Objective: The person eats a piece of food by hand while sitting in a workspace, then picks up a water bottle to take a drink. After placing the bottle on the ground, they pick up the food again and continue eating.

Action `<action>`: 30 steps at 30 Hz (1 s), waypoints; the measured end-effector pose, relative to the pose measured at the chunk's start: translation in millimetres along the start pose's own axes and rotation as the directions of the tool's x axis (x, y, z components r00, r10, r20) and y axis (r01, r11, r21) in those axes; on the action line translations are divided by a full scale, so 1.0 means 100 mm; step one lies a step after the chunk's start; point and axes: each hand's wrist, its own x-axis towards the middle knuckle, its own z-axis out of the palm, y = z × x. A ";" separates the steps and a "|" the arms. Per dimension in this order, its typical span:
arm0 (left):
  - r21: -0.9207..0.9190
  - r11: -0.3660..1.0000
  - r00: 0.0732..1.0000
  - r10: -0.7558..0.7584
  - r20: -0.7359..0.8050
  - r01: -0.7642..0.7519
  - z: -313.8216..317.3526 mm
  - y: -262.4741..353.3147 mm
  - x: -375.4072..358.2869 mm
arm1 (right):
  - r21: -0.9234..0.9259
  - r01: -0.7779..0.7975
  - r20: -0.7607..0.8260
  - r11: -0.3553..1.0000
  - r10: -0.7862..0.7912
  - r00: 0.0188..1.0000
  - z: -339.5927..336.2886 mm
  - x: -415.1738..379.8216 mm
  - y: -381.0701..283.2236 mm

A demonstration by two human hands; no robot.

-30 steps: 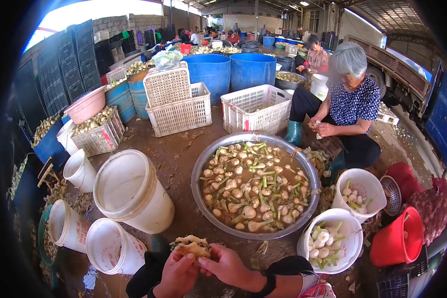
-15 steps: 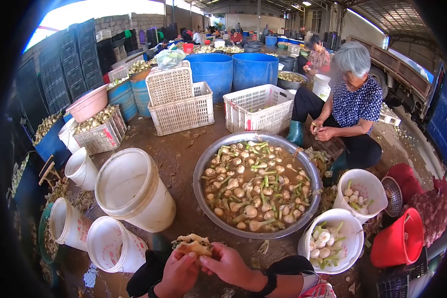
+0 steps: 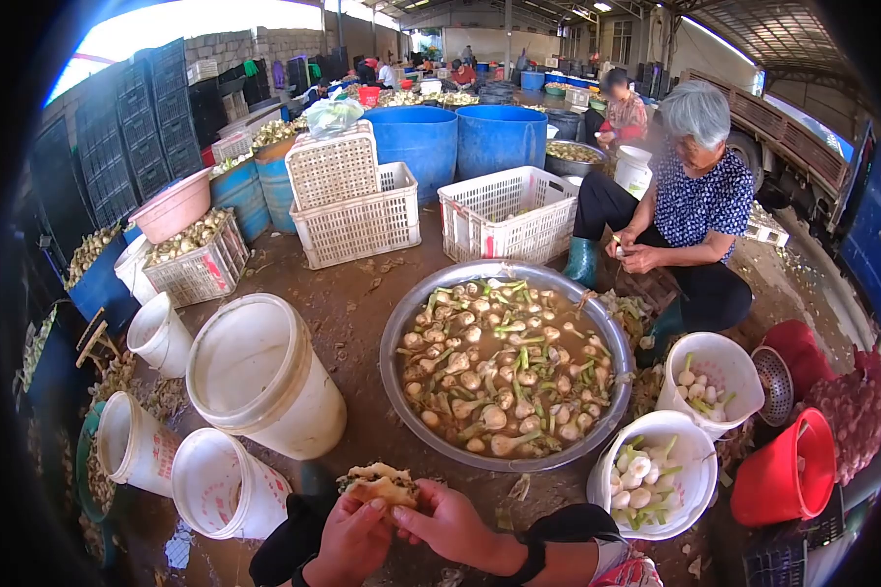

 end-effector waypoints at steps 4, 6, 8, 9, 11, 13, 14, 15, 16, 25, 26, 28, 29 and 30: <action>0.002 1.000 1.000 0.000 -0.023 0.000 0.02 0.01 -0.01 | 0.017 -0.024 -0.004 1.000 0.024 1.000 0.02 -0.01 -0.01; 0.004 1.000 1.000 -0.004 -0.013 0.004 0.00 0.00 0.00 | 0.024 -0.014 0.002 1.000 0.014 1.000 0.02 -0.01 -0.01; 0.005 1.000 1.000 -0.007 -0.006 0.007 0.01 0.01 0.00 | 0.026 -0.022 0.005 0.999 0.022 1.000 0.02 -0.01 -0.01; 0.044 0.999 0.999 0.008 -0.047 -0.006 0.05 0.01 -0.01 | 0.028 -0.023 0.004 0.999 0.023 1.000 0.03 -0.01 -0.01; 0.083 0.996 0.996 0.026 -0.086 -0.019 0.08 0.02 -0.01 | 0.060 0.000 -0.021 0.998 0.001 1.000 0.06 -0.02 -0.03; 0.066 0.998 0.994 0.017 -0.106 -0.010 0.11 0.03 -0.02 | 0.045 0.008 -0.017 0.999 -0.008 1.000 0.07 -0.02 -0.07; 0.066 0.998 0.995 0.012 -0.103 -0.005 0.13 0.03 -0.02 | 0.029 0.017 -0.013 0.999 -0.016 1.000 0.07 -0.03 -0.07; 0.069 0.998 0.989 0.010 -0.145 0.000 0.15 0.04 -0.02 | 0.030 0.017 -0.015 0.999 -0.017 1.000 0.07 -0.03 -0.07; 0.072 0.997 0.982 0.009 -0.187 0.005 0.16 0.04 -0.02 | 0.046 0.009 -0.014 0.999 -0.009 1.000 0.07 -0.02 -0.06; 0.036 0.999 0.998 0.033 -0.056 -0.031 0.03 -0.01 -0.02 | 0.064 0.003 -0.023 0.998 -0.001 1.000 0.09 -0.03 -0.06; 0.035 0.999 0.999 0.022 -0.050 -0.020 0.03 -0.01 -0.01 | 0.052 -0.001 -0.023 0.999 0.002 1.000 0.08 -0.03 -0.08; 0.028 0.999 0.999 0.022 -0.043 -0.021 0.05 0.01 -0.02 | 0.055 0.003 -0.028 0.998 -0.002 1.000 0.09 -0.03 -0.09; 0.028 0.999 0.999 0.019 -0.045 -0.018 0.04 0.01 -0.02 | 0.056 0.007 -0.025 0.998 -0.006 1.000 0.09 -0.03 -0.09; 0.032 0.999 0.998 0.030 -0.055 -0.029 0.04 0.00 -0.01 | 0.058 0.007 -0.027 0.998 -0.005 1.000 0.09 -0.02 -0.08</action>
